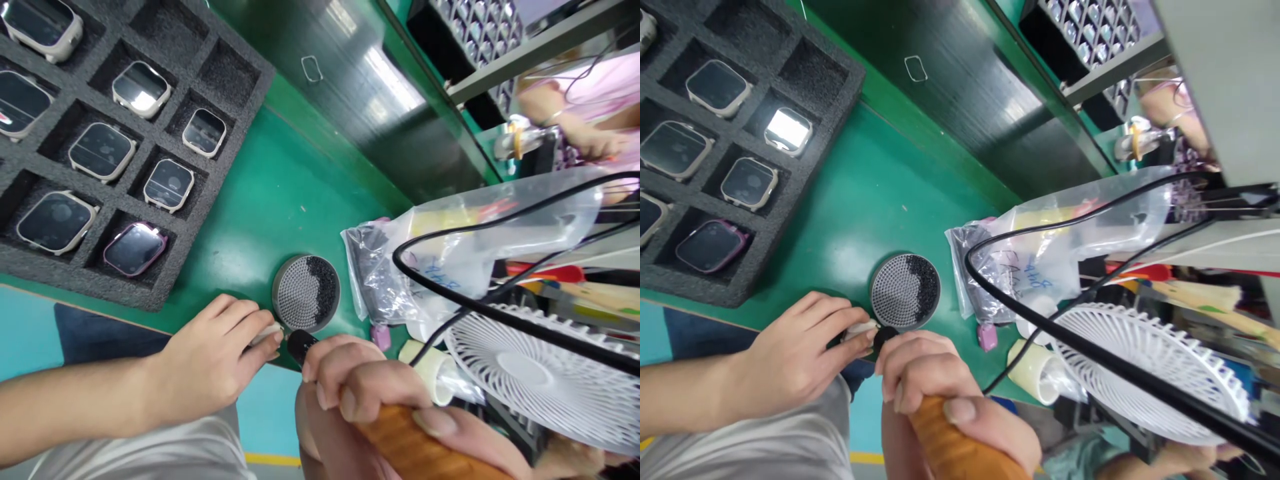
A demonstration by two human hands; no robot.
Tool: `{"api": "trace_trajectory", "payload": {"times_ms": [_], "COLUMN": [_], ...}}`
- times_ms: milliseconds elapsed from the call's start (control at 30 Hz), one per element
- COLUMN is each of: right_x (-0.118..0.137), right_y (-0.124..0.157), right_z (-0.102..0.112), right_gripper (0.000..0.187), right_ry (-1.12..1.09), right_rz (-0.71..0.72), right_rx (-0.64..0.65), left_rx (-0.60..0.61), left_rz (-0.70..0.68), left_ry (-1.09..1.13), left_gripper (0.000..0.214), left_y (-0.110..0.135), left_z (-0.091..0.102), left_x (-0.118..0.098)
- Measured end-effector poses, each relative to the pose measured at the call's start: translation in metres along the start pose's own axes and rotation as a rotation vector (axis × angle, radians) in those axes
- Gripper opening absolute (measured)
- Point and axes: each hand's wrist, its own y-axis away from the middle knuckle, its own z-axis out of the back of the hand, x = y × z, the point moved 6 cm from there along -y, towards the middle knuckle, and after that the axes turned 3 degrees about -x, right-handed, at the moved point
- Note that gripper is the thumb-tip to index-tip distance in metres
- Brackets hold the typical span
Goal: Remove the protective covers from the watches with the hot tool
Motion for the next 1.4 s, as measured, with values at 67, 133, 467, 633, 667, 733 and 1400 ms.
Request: {"api": "trace_trajectory", "payload": {"times_ms": [67,133,467,633,667,733,1400], "right_x": [0.0,0.005,0.027,0.019,0.017,0.014,0.017], "right_y": [-0.005,-0.005,0.007,0.004,0.003,0.005,0.015], "right_z": [-0.006,-0.008,0.002,0.012,0.01,0.008,0.006], "right_gripper": [0.032,0.026,0.055,0.069,0.07,0.073,0.029], "right_ry": [-0.028,-0.054,-0.097,-0.142,-0.15,-0.17,-0.129], "right_rz": [-0.025,0.07,0.219,0.207,0.207,0.216,0.312], "right_rx": [0.12,-0.029,-0.477,-0.548,-0.55,-0.565,-0.458], "left_rx": [0.009,0.018,0.08,0.171,0.159,0.12,0.056], "left_rz": [0.002,0.003,-0.063,-0.079,-0.069,-0.05,-0.046], "left_ry": [0.001,0.005,-0.092,-0.077,-0.076,-0.084,-0.038], "left_gripper": [0.024,0.022,0.035,0.039,0.039,0.04,0.026], "left_y": [0.0,0.0,0.006,0.007,0.007,0.007,0.007], "left_z": [0.0,-0.001,-0.004,-0.003,-0.003,-0.001,0.0], "left_x": [0.0,0.0,-0.003,-0.003,-0.003,-0.002,-0.006]}}
